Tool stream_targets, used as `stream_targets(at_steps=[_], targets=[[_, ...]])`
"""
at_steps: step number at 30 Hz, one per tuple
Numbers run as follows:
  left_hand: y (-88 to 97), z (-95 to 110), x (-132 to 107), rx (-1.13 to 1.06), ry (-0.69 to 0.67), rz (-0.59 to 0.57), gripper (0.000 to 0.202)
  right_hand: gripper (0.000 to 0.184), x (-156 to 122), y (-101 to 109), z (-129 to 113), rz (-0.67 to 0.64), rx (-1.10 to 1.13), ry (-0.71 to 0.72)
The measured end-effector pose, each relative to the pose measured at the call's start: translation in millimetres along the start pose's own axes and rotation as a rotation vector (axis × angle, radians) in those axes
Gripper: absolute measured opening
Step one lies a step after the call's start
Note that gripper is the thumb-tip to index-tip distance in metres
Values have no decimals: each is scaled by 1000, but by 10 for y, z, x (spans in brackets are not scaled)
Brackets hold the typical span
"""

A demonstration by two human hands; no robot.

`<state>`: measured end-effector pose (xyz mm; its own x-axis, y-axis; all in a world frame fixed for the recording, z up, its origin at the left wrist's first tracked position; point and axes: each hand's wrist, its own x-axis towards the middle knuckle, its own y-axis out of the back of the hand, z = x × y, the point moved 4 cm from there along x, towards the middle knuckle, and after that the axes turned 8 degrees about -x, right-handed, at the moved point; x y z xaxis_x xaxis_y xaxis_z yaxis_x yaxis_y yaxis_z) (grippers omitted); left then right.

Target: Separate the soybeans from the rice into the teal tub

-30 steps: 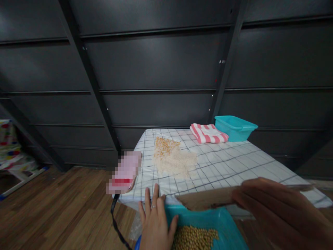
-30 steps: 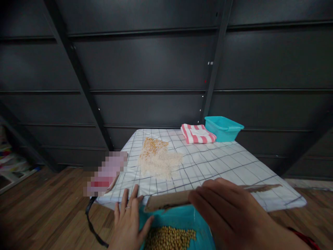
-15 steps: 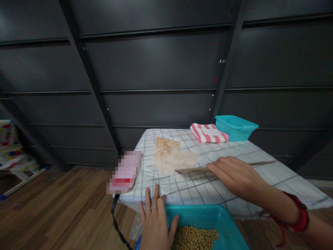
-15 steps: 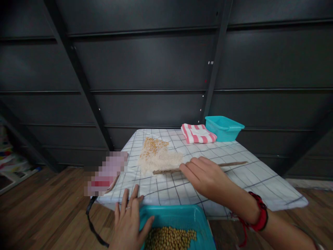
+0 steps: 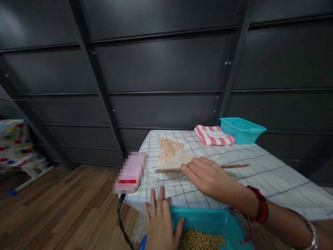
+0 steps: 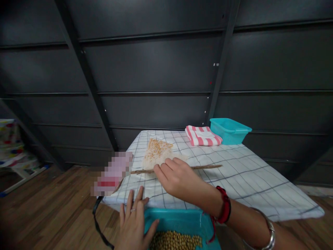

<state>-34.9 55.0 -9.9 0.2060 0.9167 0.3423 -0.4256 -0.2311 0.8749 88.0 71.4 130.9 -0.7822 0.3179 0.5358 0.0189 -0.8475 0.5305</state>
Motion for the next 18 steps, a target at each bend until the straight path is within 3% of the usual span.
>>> stream_targets(at_steps=[8,14,18], targets=[[-8,-114,-10,-31,5,-28,35,24,81,-235,143,38,-72,-35],[2,-131,-11,-52,-15,-52,36,26,132,-212,281,62,-71,-56],[37,-127,-11,8,14,24,34,26,203,-279,335,65,-56,-56]])
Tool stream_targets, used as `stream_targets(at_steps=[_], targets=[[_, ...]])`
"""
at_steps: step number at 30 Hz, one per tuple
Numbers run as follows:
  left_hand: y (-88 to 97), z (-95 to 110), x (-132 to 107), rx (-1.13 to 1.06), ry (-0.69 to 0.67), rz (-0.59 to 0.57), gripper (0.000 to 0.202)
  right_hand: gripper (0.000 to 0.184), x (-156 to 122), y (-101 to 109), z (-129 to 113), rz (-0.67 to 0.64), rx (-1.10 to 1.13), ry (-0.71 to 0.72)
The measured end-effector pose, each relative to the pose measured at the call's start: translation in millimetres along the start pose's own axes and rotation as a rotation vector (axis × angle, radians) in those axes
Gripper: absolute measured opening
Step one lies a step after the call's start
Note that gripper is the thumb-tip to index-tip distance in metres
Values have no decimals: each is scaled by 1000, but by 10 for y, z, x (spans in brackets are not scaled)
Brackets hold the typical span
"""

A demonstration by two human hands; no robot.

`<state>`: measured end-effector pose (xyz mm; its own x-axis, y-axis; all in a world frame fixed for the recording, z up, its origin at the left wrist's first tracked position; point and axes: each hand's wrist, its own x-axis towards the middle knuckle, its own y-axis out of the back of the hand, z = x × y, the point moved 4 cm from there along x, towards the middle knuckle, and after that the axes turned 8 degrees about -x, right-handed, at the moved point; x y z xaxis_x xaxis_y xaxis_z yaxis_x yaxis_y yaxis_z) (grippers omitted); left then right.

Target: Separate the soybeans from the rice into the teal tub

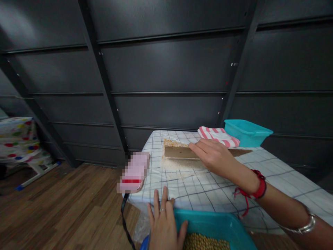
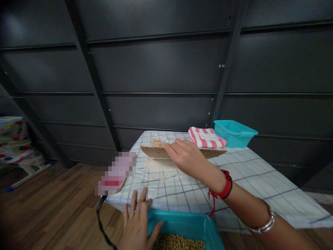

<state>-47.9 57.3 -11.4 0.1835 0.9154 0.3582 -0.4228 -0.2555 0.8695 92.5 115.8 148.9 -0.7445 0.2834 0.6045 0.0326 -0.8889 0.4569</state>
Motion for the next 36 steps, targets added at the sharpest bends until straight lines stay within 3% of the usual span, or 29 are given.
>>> stream_targets(at_steps=[5,10,16,19,24,28,36], targets=[[-28,-14,20,-36,-25,-110,37,19,37,-205,-52,-18,58,59],[70,47,21,11,18,1,36,23,1,-153,22,-33,98,96],[124,112,20,56,25,1,34,30,-48,-83,253,-4,90,1],[124,129,26,56,26,-5,35,29,-49,-258,310,-9,100,-66],[115,175,45,91,24,-13,36,21,50,-737,314,-100,167,-120],[117,190,61,107,27,-22,37,33,158,-958,245,-192,260,-84],[137,162,58,73,52,-45,39,27,264,-845,199,-287,378,23]])
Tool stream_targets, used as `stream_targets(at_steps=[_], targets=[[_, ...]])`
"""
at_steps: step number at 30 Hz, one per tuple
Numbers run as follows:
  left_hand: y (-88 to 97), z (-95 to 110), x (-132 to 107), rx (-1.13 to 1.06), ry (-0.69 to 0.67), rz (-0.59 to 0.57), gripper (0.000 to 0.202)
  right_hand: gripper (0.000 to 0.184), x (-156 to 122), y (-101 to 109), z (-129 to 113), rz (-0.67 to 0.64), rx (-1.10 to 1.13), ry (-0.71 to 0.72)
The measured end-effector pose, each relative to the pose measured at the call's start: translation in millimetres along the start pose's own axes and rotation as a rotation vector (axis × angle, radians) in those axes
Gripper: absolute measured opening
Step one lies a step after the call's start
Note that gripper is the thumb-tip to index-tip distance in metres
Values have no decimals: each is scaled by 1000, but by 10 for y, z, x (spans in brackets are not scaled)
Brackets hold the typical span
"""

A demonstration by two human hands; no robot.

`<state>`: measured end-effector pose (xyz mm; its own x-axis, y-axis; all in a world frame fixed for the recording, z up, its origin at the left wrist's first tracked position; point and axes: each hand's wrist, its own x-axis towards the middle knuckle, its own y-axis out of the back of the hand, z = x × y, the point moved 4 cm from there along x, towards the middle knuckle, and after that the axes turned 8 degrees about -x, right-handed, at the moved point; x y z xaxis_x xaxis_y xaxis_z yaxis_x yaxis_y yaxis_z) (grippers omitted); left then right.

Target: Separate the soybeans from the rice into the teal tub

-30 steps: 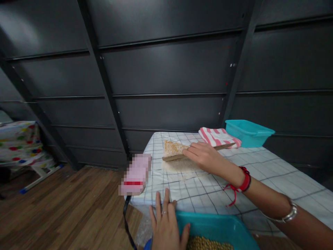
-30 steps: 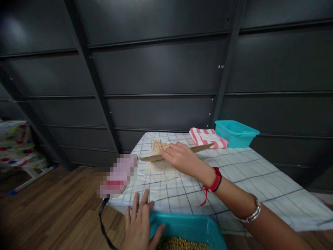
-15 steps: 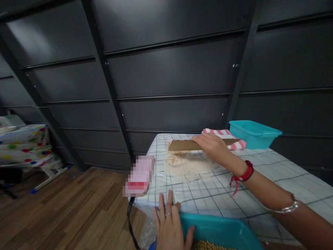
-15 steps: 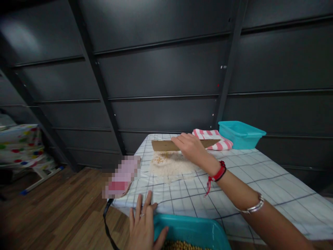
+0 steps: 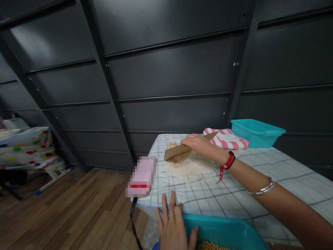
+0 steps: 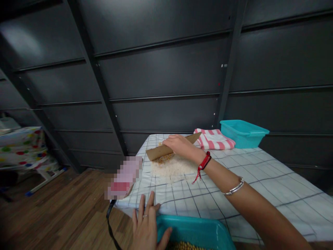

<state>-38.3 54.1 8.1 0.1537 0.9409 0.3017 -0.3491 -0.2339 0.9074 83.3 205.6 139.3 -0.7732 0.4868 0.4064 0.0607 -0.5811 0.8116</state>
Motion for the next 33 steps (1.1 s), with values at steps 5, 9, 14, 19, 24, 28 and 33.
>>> stream_targets(at_steps=[5,9,14,19,24,28,33], targets=[[12,-45,-8,5,3,13,38,17,-22,182,9,28,15,27],[6,-80,-11,-12,-6,16,36,26,-145,304,-12,50,21,49],[-30,-103,-21,-40,-13,24,36,33,-332,452,-31,63,15,60],[-58,-78,-24,-45,-18,34,36,28,-395,486,38,125,-41,-62],[-77,-44,-14,-63,-9,25,35,28,-419,324,-36,140,-65,-62],[-96,-26,-15,-67,-15,35,35,26,-530,339,-157,141,-66,-19],[-111,-21,-32,-86,-9,40,34,28,-760,552,-270,151,-67,20]])
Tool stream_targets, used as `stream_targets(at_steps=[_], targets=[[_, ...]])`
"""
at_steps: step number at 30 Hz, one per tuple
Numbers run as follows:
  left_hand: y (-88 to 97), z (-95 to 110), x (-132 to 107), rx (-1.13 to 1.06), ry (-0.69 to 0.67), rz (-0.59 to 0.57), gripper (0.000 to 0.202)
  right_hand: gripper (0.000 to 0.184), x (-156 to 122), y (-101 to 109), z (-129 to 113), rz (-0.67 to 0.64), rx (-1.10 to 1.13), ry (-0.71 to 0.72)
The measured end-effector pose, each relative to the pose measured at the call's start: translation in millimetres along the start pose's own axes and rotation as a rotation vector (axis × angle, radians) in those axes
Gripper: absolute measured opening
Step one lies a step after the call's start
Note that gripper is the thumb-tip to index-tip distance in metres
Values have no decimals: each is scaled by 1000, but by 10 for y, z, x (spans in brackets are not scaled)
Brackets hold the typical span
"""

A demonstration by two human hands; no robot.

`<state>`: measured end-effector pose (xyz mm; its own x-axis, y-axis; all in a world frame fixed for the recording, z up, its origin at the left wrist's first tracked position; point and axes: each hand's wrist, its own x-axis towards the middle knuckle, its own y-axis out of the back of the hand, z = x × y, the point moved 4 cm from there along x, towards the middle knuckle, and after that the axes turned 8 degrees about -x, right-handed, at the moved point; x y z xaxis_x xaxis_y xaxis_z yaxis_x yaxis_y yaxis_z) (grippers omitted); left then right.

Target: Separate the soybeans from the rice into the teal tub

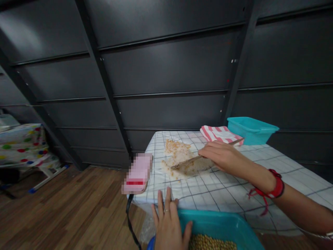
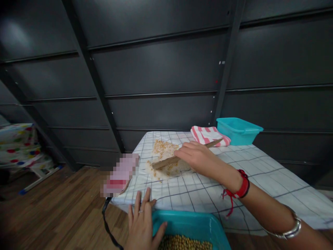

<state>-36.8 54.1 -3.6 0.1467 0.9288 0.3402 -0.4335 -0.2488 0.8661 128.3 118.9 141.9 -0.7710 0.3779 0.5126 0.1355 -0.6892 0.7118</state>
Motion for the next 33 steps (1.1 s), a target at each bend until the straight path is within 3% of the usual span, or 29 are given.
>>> stream_targets(at_steps=[5,12,22,33], targets=[[-2,40,-6,14,-7,-9,34,28,-175,151,74,104,15,-20],[-49,153,22,45,16,-40,35,34,-351,23,325,215,-58,-130],[-131,329,5,80,9,-56,38,33,-613,288,162,228,-155,-131],[-134,381,4,96,4,-52,38,31,-673,225,157,168,-149,-147]])
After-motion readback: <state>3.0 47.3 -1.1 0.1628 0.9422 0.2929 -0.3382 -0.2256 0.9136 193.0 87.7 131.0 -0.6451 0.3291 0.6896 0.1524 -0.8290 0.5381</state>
